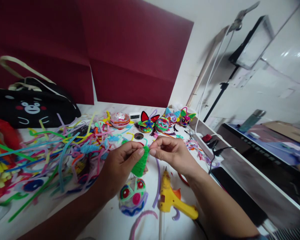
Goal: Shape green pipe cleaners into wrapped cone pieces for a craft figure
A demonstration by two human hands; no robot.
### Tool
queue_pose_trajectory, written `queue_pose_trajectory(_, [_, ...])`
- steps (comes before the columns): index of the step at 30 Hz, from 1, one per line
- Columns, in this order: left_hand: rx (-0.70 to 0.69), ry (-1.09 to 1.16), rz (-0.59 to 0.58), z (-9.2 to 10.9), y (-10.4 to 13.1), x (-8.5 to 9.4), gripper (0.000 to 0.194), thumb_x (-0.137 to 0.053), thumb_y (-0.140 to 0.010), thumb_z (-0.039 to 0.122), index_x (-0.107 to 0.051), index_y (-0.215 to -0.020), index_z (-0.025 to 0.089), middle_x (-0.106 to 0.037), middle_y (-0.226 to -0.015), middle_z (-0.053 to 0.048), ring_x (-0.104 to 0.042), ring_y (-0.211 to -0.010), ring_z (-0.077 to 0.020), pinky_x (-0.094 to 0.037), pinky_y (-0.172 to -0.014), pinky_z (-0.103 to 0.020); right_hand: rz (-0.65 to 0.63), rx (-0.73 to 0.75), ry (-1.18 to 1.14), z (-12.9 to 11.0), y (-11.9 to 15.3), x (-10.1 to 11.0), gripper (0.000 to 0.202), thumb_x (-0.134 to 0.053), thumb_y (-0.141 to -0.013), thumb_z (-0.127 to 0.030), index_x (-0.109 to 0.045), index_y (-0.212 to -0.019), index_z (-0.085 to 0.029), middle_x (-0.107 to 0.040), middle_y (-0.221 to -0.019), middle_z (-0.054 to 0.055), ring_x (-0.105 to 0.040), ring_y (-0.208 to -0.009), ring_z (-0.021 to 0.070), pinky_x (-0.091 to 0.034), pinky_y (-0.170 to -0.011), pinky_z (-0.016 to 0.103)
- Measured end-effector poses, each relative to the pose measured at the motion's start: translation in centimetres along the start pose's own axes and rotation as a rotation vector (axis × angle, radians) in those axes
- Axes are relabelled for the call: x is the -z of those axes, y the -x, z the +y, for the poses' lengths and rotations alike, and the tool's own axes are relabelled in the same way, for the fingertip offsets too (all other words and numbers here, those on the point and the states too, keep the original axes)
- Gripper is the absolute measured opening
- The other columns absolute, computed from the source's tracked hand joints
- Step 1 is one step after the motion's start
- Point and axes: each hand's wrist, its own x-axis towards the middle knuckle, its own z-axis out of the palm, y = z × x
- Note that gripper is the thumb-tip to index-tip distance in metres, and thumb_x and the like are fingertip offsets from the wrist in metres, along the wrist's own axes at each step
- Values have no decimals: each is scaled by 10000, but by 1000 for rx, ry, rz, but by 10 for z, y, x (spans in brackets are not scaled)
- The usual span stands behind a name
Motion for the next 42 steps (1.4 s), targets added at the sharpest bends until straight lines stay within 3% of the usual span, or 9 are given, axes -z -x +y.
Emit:
queue_pose_trajectory(6, [5,7,-46,3,0,2,143,-565,-867,327,-585,-832,190,-617,-608,52,-628,-545,-108,-476,-514,-190,-65,-62,-96,-1,-2,1,263,-797,-643,-354,-664,-716,-139,-542,-602,-36,-451,-554,71,-400,-548,212])
queue_pose_trajectory(13, [42,69,-125,3,1,3,166,-574,-864,332,-585,-810,176,-627,-574,36,-626,-500,-113,-472,-466,-186,-156,-105,-105,7,-3,6,249,-757,-703,-359,-652,-745,-137,-520,-596,-35,-416,-540,71,-340,-506,205])
queue_pose_trajectory(21, [74,122,-216,4,3,2,191,-581,-855,343,-582,-760,178,-615,-552,31,-608,-475,-114,-469,-455,-196,-240,-203,-320,14,-7,9,273,-828,-611,-248,-623,-750,-135,-587,-580,-47,-489,-493,54,-377,-492,177])
queue_pose_trajectory(29, [153,132,-289,2,4,0,209,-570,-844,381,-589,-785,182,-646,-549,-2,-595,-452,-132,-468,-464,-226,-289,-248,-394,23,-10,10,346,-857,-558,-235,-605,-774,-141,-630,-638,-39,-535,-513,54,-405,-489,164])
queue_pose_trajectory(32, [77,50,-230,2,2,0,204,-556,-853,381,-597,-795,189,-632,-568,15,-598,-486,-129,-463,-478,-219,-266,-225,-355,23,-11,11,363,-849,-577,-266,-607,-823,-153,-620,-652,-40,-540,-525,63,-412,-491,173])
queue_pose_trajectory(37, [-107,-226,57,5,1,3,173,-563,-850,355,-620,-820,194,-561,-583,44,-515,-519,-98,-389,-474,-187,-79,-99,-175,14,-8,6,284,-808,-640,-322,-618,-760,-149,-586,-611,-40,-496,-519,63,-396,-504,193])
queue_pose_trajectory(42, [-192,-379,132,4,3,5,162,-548,-864,341,-617,-822,201,-552,-598,55,-476,-519,-87,-361,-476,-183,42,22,8,7,3,-6,232,-740,-723,-350,-658,-787,-142,-593,-652,-13,-488,-559,82,-387,-526,220])
